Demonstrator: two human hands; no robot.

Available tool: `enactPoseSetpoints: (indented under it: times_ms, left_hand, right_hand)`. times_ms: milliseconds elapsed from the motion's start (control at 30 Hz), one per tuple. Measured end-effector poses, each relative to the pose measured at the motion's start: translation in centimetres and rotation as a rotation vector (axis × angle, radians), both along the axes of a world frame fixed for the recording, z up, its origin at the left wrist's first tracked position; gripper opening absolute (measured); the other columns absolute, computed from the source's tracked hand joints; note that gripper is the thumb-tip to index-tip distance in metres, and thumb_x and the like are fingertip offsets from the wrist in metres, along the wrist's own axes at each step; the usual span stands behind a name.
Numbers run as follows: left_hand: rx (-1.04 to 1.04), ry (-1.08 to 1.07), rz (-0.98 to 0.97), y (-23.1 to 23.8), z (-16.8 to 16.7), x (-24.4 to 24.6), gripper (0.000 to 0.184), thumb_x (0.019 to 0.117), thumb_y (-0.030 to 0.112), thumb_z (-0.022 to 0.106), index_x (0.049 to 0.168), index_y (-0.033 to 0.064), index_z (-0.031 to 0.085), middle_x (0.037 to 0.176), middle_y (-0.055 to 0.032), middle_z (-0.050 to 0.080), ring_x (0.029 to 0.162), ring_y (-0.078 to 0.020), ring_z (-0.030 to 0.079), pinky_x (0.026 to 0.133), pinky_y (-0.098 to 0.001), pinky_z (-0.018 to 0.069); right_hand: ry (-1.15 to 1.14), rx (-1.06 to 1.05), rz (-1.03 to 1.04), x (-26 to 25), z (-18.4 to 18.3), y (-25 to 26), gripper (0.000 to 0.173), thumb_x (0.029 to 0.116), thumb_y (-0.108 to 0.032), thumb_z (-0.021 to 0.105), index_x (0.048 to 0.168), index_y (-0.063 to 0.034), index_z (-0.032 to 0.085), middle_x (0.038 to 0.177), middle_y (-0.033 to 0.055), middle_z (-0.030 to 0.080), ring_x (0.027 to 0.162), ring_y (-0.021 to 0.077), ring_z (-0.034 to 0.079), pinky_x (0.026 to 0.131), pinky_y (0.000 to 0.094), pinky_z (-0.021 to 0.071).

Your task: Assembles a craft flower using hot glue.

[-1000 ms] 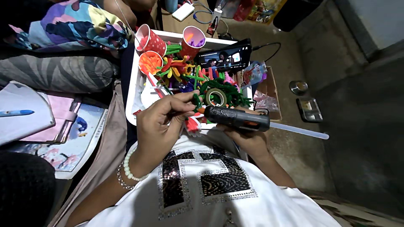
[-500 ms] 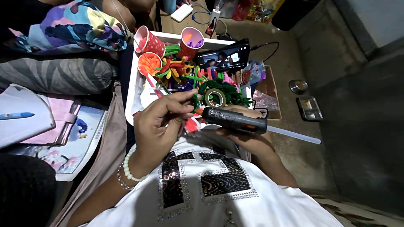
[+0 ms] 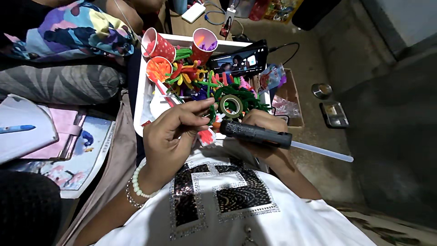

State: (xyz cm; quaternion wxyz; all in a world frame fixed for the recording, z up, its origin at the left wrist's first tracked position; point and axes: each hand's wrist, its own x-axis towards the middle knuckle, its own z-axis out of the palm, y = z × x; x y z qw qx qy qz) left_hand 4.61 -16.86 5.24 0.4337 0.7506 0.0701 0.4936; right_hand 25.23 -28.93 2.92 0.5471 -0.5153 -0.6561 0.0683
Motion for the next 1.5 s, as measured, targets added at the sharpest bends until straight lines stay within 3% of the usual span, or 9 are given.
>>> enactPoseSetpoints:
  times_ms: [1300, 1500]
  left_hand:
    - [-0.041, -0.025, -0.052, -0.02, -0.13, 0.08, 0.006, 0.0970, 0.005, 0.068, 0.102, 0.0079, 0.069, 0.124, -0.0047, 0.069, 0.112, -0.0166, 0.070, 0.091, -0.0283, 0.0614]
    - [-0.056, -0.014, -0.059, 0.06, -0.38, 0.10, 0.006, 0.0968, 0.004, 0.067, 0.102, 0.0071, 0.069, 0.121, -0.0057, 0.070, 0.111, -0.0183, 0.070, 0.091, -0.0315, 0.0618]
  right_hand:
    - [-0.018, 0.094, -0.056, 0.76, -0.66, -0.04, 0.019, 0.0824, -0.013, 0.076, 0.070, -0.0040, 0.065, 0.072, 0.0018, 0.064, 0.079, 0.0073, 0.062, 0.083, 0.0263, 0.0504]
    - [-0.039, 0.095, -0.073, 0.86, -0.61, 0.00, 0.020, 0.0816, -0.015, 0.077, 0.070, -0.0043, 0.064, 0.071, 0.0020, 0.063, 0.079, 0.0075, 0.062, 0.083, 0.0266, 0.0509]
